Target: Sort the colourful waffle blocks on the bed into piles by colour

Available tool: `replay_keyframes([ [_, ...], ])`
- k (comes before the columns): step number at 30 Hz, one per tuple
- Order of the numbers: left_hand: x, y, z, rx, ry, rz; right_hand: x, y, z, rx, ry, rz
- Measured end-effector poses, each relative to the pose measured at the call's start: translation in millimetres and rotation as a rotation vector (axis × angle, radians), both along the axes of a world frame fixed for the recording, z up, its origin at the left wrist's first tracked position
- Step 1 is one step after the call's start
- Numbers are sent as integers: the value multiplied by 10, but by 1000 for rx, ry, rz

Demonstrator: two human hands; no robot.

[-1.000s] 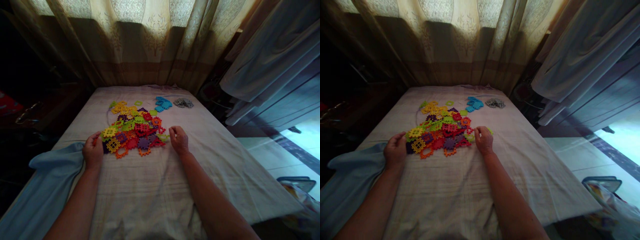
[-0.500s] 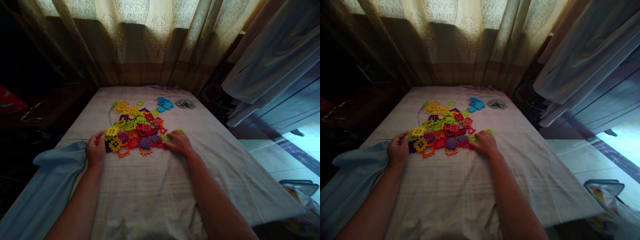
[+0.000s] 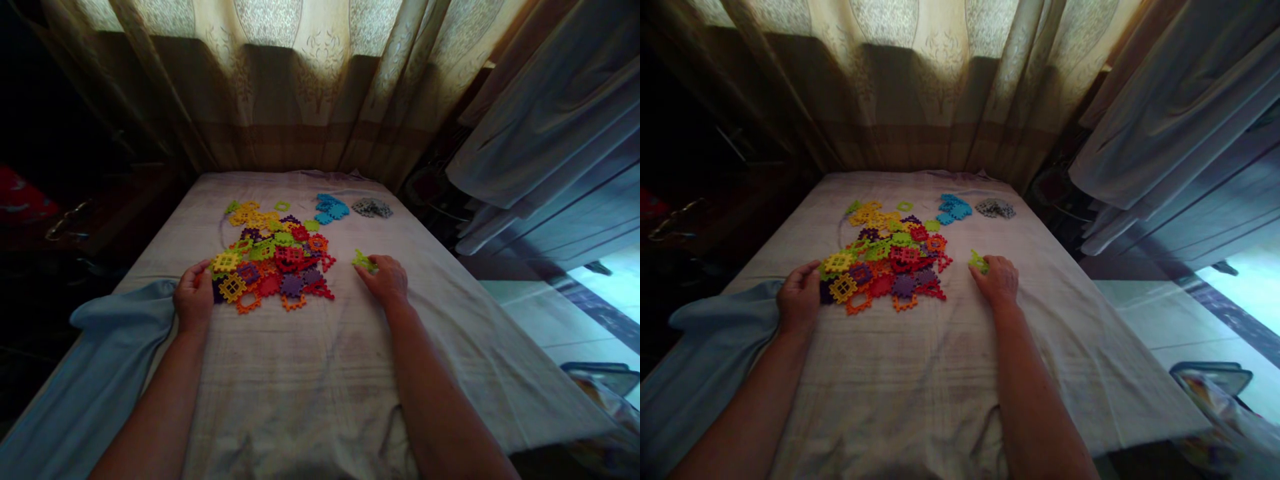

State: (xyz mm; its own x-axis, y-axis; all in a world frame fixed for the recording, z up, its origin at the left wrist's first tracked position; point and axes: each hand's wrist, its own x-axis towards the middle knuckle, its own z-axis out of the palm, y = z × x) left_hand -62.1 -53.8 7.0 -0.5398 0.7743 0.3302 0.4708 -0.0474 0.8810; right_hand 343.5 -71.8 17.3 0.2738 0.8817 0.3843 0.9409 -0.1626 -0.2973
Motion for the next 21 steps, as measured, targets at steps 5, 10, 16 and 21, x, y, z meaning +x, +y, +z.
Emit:
replay_keyframes([
  [5, -97, 30, -41, 79, 93, 30, 73, 11, -76, -54, 22, -77],
  [10, -150, 59, -47, -2, 121, -1, 32, 13, -81, 19, 7, -30],
  [16, 14, -27, -8, -59, 136, -184, -86, 14, -47, 49, 33, 65],
  [21, 166, -122, 89, -51, 102, -274, -188, 3, -5, 93, 57, 131],
])
